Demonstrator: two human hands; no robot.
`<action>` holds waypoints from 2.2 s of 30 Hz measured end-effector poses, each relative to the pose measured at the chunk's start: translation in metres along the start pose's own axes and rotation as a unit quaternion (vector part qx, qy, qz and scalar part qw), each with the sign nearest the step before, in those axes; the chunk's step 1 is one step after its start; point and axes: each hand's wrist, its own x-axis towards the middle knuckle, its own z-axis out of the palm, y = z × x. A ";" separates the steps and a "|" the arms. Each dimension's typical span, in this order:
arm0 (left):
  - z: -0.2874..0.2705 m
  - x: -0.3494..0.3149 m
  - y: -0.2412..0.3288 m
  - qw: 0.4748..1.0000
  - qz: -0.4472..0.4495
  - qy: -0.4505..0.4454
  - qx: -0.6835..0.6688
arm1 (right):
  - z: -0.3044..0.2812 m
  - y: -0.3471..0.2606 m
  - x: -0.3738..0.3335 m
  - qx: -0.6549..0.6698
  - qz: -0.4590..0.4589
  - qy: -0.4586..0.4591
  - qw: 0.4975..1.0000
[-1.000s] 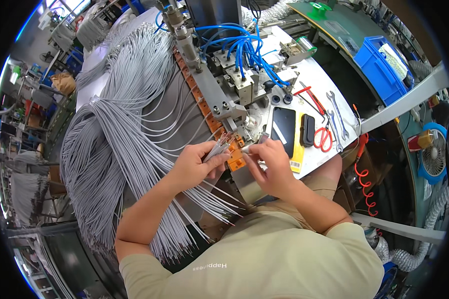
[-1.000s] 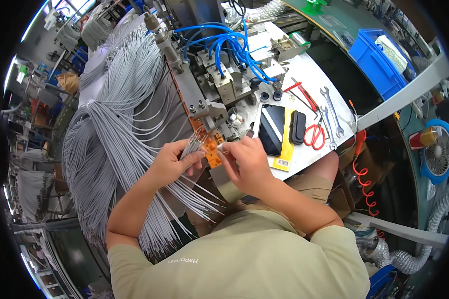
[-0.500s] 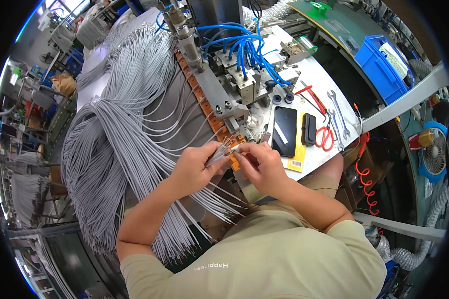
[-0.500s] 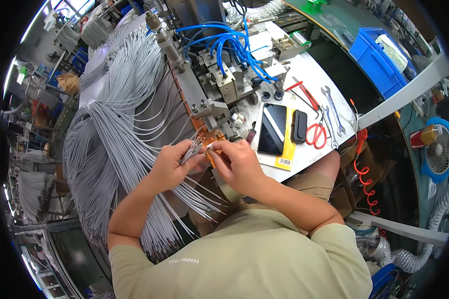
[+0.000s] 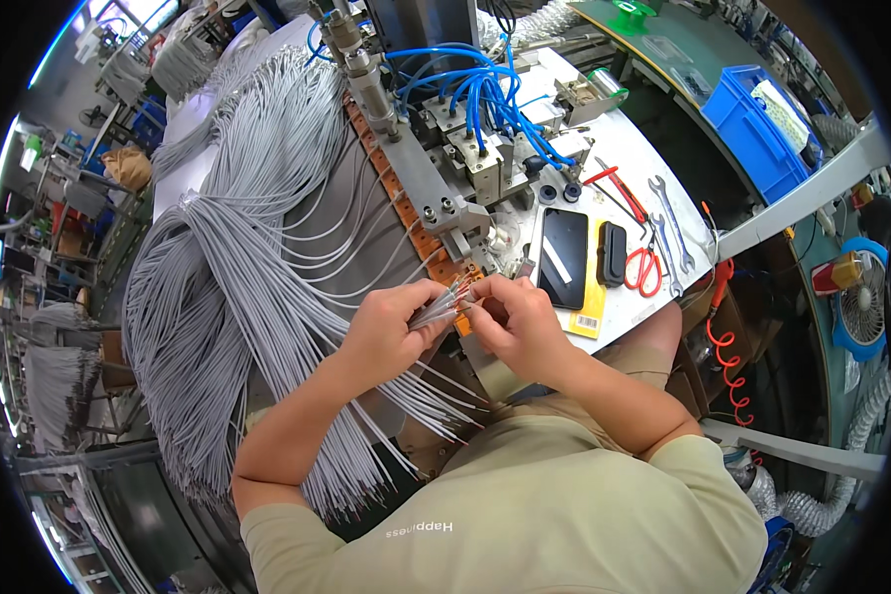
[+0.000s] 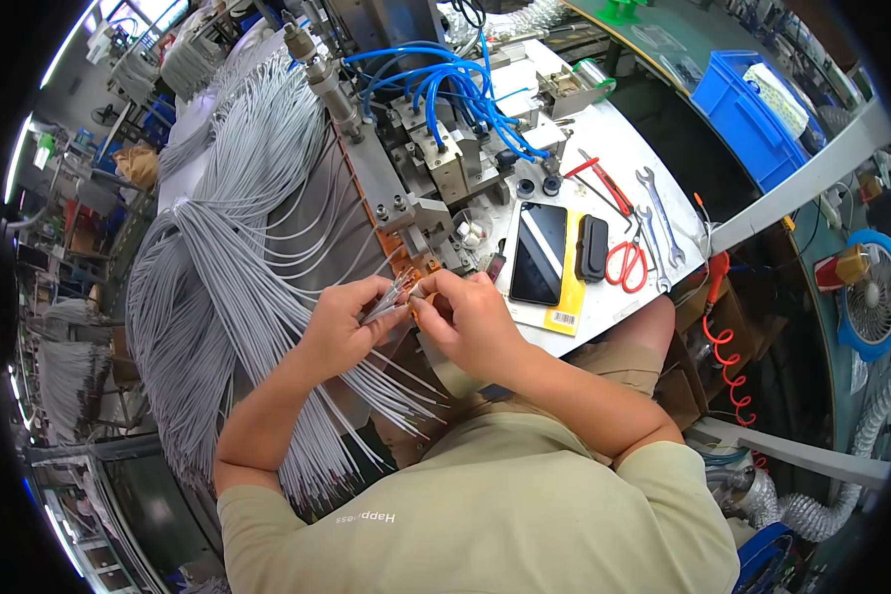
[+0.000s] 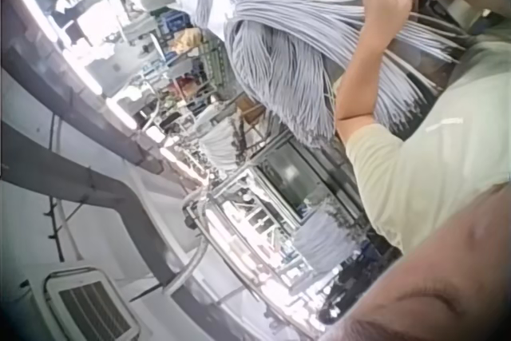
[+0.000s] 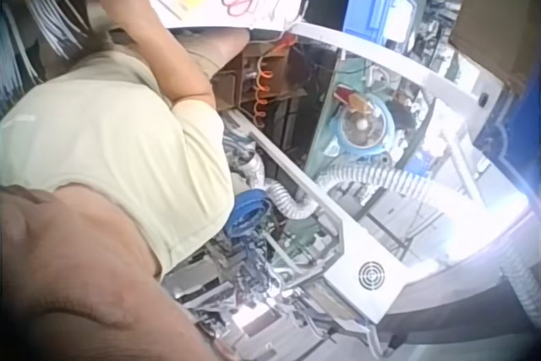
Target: The person arranges a bundle of cables on a workstation and inserts individual wire ends one by one into a machine fixture by hand.
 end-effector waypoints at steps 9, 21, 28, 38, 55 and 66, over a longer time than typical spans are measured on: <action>-0.007 -0.002 -0.005 0.986 -0.033 -0.047 -0.156 | -0.005 0.014 0.007 -0.074 -0.183 -0.002 0.980; -0.010 -0.008 0.014 0.997 0.051 0.046 0.039 | -0.004 0.054 0.016 0.037 0.113 0.108 0.987; -0.002 0.000 -0.009 0.979 0.134 0.007 0.152 | -0.008 0.058 0.029 0.161 0.168 0.036 0.972; 0.002 -0.003 -0.006 0.976 0.118 0.008 0.180 | -0.011 0.059 0.026 0.282 0.273 0.010 0.920; 0.009 0.003 -0.008 0.992 0.095 0.052 0.068 | -0.071 -0.114 0.017 0.637 -0.317 -0.266 0.650; -0.004 -0.005 -0.007 0.987 0.131 0.064 0.064 | -0.048 -0.115 0.008 0.639 -0.112 -0.231 0.725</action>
